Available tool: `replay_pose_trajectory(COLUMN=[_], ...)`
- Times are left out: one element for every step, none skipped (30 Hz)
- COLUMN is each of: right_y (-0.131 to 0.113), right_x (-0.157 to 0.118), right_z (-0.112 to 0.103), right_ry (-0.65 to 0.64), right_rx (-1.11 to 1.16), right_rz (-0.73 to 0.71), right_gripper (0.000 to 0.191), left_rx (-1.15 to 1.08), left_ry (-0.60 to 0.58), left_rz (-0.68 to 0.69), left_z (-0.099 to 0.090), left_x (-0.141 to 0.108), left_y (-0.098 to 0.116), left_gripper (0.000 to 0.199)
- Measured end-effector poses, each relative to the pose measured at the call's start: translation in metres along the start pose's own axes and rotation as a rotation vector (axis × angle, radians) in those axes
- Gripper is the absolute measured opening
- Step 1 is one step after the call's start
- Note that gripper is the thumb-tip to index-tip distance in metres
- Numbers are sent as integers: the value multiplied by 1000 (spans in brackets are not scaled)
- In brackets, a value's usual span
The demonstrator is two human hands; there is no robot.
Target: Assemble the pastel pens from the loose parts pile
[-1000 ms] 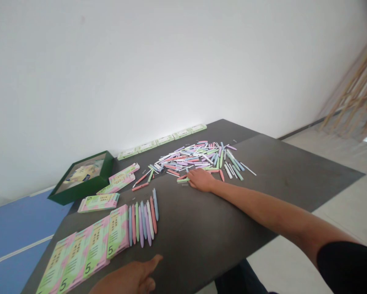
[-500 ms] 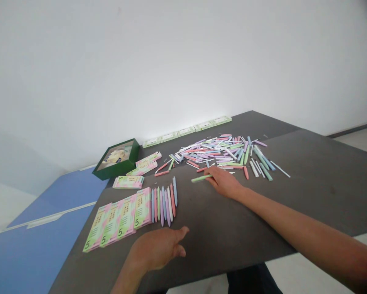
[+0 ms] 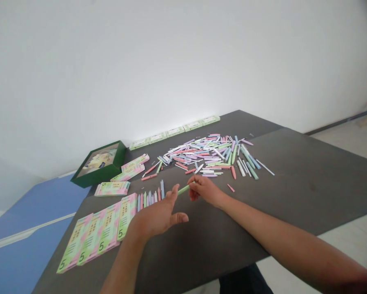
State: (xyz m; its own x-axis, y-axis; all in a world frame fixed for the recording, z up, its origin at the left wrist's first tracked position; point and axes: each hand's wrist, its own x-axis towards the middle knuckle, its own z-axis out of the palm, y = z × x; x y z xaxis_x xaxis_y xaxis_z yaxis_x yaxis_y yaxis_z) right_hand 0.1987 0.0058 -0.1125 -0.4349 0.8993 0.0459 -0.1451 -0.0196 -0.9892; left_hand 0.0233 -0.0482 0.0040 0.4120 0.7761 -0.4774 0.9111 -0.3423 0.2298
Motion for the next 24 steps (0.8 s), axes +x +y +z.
replay_pose_trajectory(right_y=[3, 6, 8, 8, 8, 7, 6, 5, 4, 3, 2, 2, 2, 1, 1, 1, 0, -1, -3, -5, -7, -10, -13, -17], right_x=[3, 5, 6, 7, 8, 8, 7, 7, 6, 6, 5, 5, 4, 4, 3, 3, 2, 1, 0, -2, -5, -8, -12, -16], right_z=[-6, -12, -18, -23, -28, -30, -32, -32, -32, -30, -29, -27, -26, -24, -24, -23, -22, -22, -20, -18, -16, -12, -8, -4], right_ry=[8, 12, 10, 4, 1, 0, 0, -1, -4, -9, -15, -23, -30, -34, -35, -36, -40, -45, -57, -72, -88, -101, -106, -103], right_rx=[55, 86, 96, 100, 111, 124, 133, 137, 138, 136, 133, 129, 122, 109, 90, 67, 45, 27, 12, 0, -16, -41, -75, -120], right_rz=[38, 58, 61, 56, 52, 46, 38, 30, 22, 15, 9, 6, 5, 3, 1, -3, -11, -23, -37, -54, -77, -111, -154, -204], right_gripper=[13, 14, 16, 18, 19, 21, 22, 23, 23, 23, 23, 23, 24, 24, 25, 25, 25, 24, 24, 23, 21, 20, 18, 16], left_rx=[2, 1, 0, 2, 6, 10, 13, 16, 19, 22, 26, 31, 38, 44, 49, 52, 54, 53, 51, 47, 44, 40, 38, 37], left_ry=[-24, -48, -69, -83, -98, -113, -125, -134, -137, -135, -132, -131, -130, -131, -135, -140, -141, -142, -140, -135, -131, -132, -133, -137], left_rz=[2, -2, -10, -19, -26, -30, -32, -33, -33, -31, -31, -30, -29, -25, -19, -12, -4, 4, 10, 19, 27, 34, 43, 61], left_z=[0, 0, 1, 1, 1, 1, 1, 1, 0, -1, -2, -3, -4, -4, -5, -4, -4, -3, -1, 0, 0, 0, 0, -1], left_x=[3, 6, 8, 9, 10, 12, 13, 15, 17, 20, 22, 25, 27, 30, 33, 35, 38, 41, 44, 47, 50, 54, 57, 59], left_y=[-2, -4, -5, -7, -8, -8, -8, -7, -6, -5, -4, -3, -2, -2, -1, -2, -2, -2, -2, -2, -1, 0, 1, 3], left_gripper=[92, 92, 93, 92, 92, 92, 92, 92, 92, 92, 92, 91, 91, 91, 90, 90, 89, 89, 89, 89, 89, 87, 85, 81])
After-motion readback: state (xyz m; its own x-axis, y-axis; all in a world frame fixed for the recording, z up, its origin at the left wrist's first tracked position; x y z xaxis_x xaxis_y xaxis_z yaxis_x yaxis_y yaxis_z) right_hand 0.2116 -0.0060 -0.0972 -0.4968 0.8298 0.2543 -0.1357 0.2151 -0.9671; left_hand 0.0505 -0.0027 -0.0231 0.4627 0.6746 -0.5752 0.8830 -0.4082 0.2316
